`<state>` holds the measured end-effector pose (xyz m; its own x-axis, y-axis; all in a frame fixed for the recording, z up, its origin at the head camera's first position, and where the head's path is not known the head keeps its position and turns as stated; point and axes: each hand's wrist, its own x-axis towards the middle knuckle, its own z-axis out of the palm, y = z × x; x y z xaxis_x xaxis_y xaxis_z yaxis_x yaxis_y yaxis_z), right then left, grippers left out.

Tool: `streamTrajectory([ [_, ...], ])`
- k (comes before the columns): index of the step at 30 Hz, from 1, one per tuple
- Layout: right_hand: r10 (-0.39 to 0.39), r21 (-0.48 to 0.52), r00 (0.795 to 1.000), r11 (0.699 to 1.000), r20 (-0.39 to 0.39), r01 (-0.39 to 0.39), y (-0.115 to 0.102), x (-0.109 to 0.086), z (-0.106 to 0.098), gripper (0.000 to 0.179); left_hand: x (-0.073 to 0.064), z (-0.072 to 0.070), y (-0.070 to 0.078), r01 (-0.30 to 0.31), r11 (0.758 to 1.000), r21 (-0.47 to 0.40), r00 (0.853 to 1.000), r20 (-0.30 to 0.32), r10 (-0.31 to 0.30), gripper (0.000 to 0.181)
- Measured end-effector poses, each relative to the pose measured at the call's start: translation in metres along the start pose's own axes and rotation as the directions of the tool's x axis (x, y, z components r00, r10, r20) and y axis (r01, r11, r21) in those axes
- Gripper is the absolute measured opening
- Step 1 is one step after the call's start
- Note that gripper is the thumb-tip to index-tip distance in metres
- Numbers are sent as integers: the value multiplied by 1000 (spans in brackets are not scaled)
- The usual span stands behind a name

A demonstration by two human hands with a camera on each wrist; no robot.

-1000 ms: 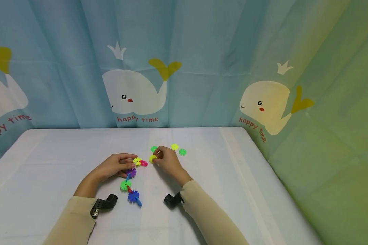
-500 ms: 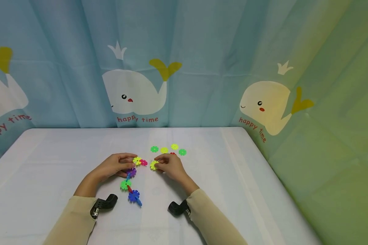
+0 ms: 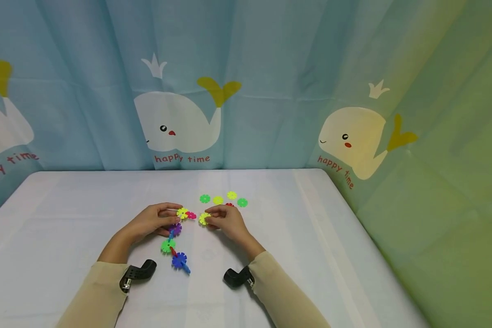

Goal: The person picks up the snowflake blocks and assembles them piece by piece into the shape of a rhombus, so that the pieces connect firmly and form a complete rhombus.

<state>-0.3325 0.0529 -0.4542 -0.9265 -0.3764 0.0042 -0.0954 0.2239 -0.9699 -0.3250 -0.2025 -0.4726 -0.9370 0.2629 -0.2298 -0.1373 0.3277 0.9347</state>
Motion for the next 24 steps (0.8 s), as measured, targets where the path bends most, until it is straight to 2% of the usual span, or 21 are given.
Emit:
streamTrajectory([
  [5, 12, 0, 1000, 1000, 1, -12, -8, -5, 1, 20, 0, 1, 1, 6, 1000, 7, 1000, 0, -6, 59],
  [11, 42, 32, 999, 999, 5, -43, -5, -4, 1, 20, 0, 2, 1, 6, 1000, 11, 1000, -1, -6, 58],
  [24, 45, 25, 999, 999, 19, -45, -6, -4, 1, 20, 2, 6, 2, -1, 1000, 15, 1000, 18, 1, 58],
])
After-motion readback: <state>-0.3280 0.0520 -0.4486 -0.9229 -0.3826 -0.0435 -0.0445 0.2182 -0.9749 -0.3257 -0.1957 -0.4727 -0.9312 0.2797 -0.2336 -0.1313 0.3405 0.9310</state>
